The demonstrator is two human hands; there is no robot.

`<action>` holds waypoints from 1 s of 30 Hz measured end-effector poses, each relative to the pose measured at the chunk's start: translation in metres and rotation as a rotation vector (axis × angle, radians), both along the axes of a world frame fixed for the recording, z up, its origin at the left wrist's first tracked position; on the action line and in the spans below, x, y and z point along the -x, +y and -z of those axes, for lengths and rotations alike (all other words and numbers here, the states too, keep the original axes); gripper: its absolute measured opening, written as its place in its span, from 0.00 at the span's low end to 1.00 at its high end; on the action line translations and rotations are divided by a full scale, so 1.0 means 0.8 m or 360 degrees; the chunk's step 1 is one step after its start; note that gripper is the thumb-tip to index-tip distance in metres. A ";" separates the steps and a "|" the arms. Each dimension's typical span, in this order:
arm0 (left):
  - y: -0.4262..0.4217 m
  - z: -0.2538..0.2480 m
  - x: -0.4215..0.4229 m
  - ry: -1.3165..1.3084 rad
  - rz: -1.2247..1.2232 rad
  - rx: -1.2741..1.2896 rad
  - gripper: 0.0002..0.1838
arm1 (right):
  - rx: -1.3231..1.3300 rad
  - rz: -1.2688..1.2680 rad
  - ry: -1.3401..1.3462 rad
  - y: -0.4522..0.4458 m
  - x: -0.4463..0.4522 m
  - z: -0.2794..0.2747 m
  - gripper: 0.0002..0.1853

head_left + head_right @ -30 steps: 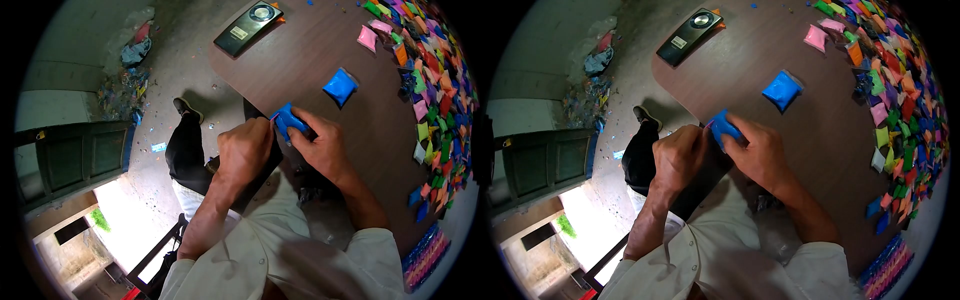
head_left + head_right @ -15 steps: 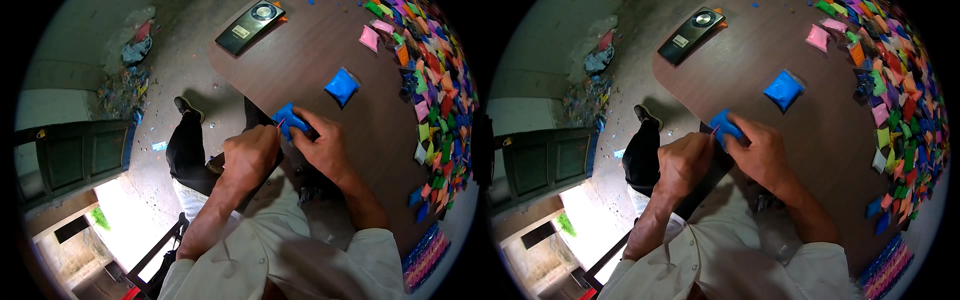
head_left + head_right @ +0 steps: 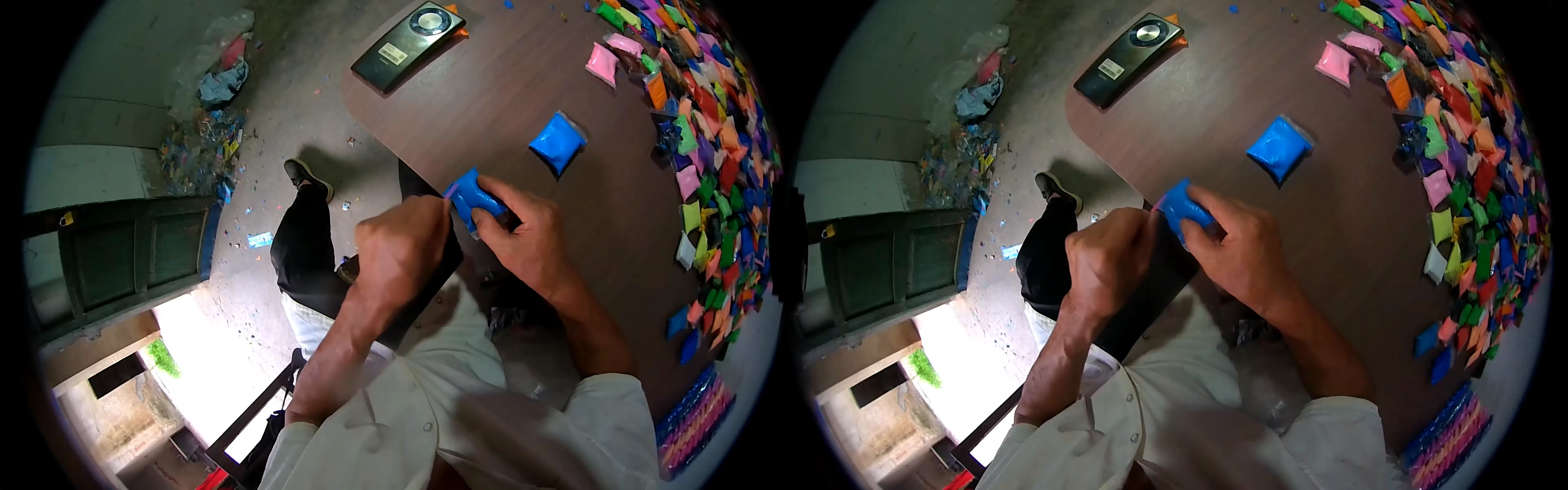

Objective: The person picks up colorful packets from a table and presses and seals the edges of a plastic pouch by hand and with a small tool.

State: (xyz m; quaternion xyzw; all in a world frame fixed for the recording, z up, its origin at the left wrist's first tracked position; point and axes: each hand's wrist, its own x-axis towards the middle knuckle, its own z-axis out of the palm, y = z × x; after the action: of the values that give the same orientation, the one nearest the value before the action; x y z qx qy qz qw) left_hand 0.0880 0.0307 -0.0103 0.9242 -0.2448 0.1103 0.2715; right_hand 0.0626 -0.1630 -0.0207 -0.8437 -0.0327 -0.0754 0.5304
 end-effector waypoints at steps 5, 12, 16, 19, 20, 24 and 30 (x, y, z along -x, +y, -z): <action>-0.006 0.008 -0.005 0.0050 -0.0066 0.0085 0.10 | -0.0079 -0.0002 0.0088 0.000 0.002 -0.001 0.18; -0.017 -0.005 0.008 0.0170 0.0012 0.0349 0.07 | 0.0129 -0.0071 -0.0087 0.001 0.000 -0.004 0.21; -0.001 0.011 -0.004 0.0185 -0.0250 0.0284 0.10 | 0.0185 -0.0181 -0.0209 -0.002 0.000 -0.004 0.21; -0.008 -0.001 0.006 0.0207 -0.0215 0.0448 0.08 | 0.0242 -0.0191 -0.0127 0.001 0.002 -0.008 0.21; -0.010 0.001 0.012 0.0178 -0.0116 0.0393 0.06 | 0.0268 -0.0163 -0.0056 0.002 0.003 -0.008 0.21; -0.016 0.010 0.017 0.0196 -0.0109 0.0434 0.05 | 0.0303 -0.0138 0.0017 0.003 0.004 -0.012 0.23; -0.012 0.001 0.014 0.0182 -0.0156 0.0338 0.07 | 0.0354 -0.0126 -0.0036 0.005 0.004 -0.005 0.22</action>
State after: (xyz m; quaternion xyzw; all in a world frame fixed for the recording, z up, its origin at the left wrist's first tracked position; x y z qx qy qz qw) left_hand 0.0767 0.0208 -0.0112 0.9059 -0.1704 0.0957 0.3757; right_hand 0.0593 -0.1592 -0.0170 -0.8946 -0.0801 -0.0597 0.4356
